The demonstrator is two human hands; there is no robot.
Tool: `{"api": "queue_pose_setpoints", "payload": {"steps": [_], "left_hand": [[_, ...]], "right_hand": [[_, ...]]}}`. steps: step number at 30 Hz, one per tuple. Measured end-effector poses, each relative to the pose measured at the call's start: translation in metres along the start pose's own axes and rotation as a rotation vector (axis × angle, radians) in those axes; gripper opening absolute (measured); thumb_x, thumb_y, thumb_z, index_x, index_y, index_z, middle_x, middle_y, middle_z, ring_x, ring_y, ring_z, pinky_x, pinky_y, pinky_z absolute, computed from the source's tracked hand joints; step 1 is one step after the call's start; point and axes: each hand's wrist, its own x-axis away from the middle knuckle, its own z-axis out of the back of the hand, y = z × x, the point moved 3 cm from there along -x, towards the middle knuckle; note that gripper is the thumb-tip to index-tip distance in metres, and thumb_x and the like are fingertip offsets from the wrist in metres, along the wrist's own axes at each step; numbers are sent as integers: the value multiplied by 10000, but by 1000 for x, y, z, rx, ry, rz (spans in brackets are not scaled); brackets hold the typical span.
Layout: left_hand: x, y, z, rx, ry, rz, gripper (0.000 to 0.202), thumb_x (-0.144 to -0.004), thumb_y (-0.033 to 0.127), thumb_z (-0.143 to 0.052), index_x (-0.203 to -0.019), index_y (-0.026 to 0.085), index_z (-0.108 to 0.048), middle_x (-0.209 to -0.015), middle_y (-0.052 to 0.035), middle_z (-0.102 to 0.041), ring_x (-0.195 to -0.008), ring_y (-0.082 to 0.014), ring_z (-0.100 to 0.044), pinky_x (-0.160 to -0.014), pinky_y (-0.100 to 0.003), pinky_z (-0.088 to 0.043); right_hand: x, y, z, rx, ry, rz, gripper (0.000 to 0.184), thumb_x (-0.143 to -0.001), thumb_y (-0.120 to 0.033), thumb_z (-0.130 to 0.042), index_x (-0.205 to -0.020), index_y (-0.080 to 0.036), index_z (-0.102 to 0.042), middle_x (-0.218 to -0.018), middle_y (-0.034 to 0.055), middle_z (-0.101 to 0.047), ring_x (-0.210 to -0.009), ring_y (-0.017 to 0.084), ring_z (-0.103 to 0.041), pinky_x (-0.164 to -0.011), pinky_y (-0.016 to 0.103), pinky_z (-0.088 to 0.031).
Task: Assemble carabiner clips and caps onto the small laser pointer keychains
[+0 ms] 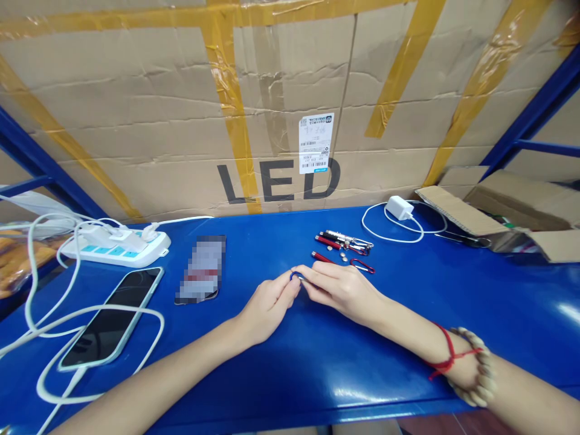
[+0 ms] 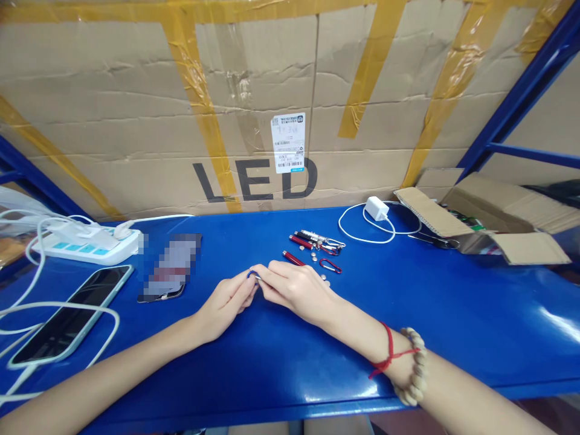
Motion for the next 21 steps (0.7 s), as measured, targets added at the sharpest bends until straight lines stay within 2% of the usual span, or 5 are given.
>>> {"api": "queue_pose_setpoints", "payload": {"steps": [3,8,14,21], "left_hand": [[0,1,0,36,-8,11,277,-920,401,-282,-799,180,-394,-579,56,-367,-490,-87,-325,-478,-207,-288],[1,4,0,18,-38,12,255,-922,375,-292,-789,179,-388,-570,58,-396,-500,-89,-356,-515,-215,-306],[2,3,-1,-59,-106,19,232,-935,330,-269,-827,182,-412,-552,62,-417,-491,-93,-387,-528,-217,-318],[1,1,-1,-104,-53,30,202,-918,329,-319,-819,185,-420,-543,64,-399,-467,-90,-366,-489,-209,-298]], "right_hand": [[0,3,0,-16,4,-20,286,-939,-260,-383,-1111,-102,-549,-750,44,-569,-629,108,-557,-562,200,-461],[1,7,4,-30,118,-45,282,-931,-214,-404,-1160,-100,-522,-774,51,-567,-694,117,-576,-633,211,-484],[3,7,0,-74,88,-70,305,-930,-217,-408,-1197,-105,-505,-893,80,-596,-808,137,-602,-716,226,-506],[3,4,-1,-1,93,-69,312,-943,-236,-383,-1193,-98,-507,-882,80,-607,-808,134,-610,-693,211,-515]]}}
